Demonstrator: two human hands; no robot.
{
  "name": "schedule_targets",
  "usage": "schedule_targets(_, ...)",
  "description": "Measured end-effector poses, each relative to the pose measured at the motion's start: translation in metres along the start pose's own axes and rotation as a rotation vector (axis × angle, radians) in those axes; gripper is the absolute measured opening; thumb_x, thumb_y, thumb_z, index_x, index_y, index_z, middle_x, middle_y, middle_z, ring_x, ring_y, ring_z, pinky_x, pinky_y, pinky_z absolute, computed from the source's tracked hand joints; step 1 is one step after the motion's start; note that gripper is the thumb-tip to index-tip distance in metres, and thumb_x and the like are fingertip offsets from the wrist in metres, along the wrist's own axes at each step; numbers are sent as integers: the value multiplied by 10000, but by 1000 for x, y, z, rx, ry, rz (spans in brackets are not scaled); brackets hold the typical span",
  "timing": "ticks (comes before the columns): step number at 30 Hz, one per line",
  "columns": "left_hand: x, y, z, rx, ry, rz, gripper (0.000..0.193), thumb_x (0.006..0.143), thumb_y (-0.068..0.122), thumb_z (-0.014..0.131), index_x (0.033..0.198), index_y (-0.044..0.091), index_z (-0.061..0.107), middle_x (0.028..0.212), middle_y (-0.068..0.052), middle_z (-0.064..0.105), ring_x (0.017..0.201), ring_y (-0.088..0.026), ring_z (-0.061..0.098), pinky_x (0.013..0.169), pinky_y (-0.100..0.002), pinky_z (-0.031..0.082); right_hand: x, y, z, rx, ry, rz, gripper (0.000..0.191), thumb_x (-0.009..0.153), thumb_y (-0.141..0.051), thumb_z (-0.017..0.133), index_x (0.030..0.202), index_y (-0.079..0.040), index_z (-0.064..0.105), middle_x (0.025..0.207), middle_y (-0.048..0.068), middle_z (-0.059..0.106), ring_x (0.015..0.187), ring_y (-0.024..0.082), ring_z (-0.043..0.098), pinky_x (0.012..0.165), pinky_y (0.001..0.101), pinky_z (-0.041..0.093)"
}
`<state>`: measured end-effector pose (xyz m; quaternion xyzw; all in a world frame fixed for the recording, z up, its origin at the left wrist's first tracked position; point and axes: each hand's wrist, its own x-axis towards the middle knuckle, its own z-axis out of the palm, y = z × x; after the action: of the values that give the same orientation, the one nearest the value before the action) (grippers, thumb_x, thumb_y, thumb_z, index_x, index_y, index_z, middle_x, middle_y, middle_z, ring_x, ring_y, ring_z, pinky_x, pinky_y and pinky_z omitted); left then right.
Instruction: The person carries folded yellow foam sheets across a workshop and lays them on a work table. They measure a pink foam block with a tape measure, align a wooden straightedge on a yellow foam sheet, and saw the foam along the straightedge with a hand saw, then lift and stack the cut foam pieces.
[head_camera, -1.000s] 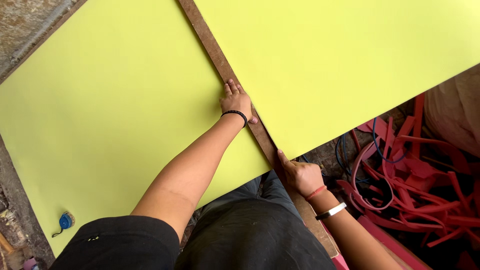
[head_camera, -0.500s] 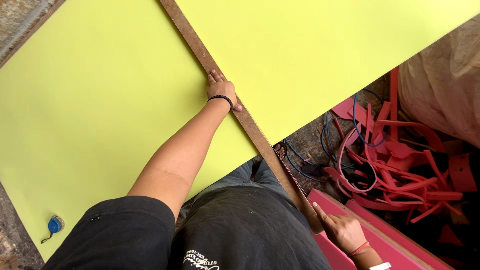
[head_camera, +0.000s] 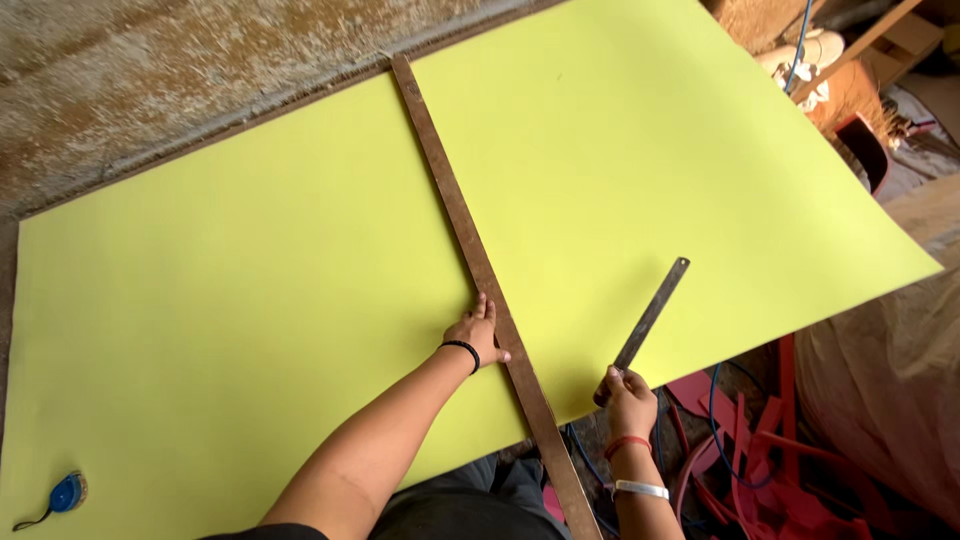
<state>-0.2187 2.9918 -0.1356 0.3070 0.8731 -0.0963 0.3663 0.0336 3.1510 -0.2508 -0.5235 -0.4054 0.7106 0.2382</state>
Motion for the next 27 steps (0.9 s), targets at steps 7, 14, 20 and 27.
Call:
schedule_targets(7, 4, 5, -25, 64, -122, -22, 1172, 885, 502, 717, 1655, 108, -74, 1737, -74, -147, 1517, -284, 338, 1126, -426, 466, 1, -109, 41, -301, 236, -207, 257, 992, -186, 754, 1083, 54, 728, 867, 78, 695, 684, 107, 586, 632, 280, 482)
schedule_targets(14, -4, 5, -39, 95, -257, -3, 921, 986, 396, 506, 1653, 115, -64, 1737, -109, -128, 1478, -322, 413, 1109, -438, 486, -49, -179, 26, -11, 246, -961, 139, 1136, -42, 655, 1040, 59, 653, 1277, 70, 507, 804, 103, 599, 696, 257, 547)
schedule_targets(20, -7, 4, -39, 101, -218, 22, 902, 987, 356, 476, 1653, 94, -73, 1729, -144, -119, 1512, -315, 341, 1169, -418, 401, -39, -135, 6, -349, 287, -908, 150, 1081, -45, 688, 993, 70, 648, 1245, 95, 497, 851, 124, 588, 703, 279, 545)
schedule_targets(27, -7, 6, -34, 144, -251, 20, 826, 987, 291, 411, 1652, 32, -6, 1717, -234, -32, 1455, -322, 425, 1112, -408, 459, 27, -85, 24, -586, 93, -536, 220, 979, -165, 711, 1016, 51, 703, 1145, 91, 576, 756, 162, 657, 652, 316, 557)
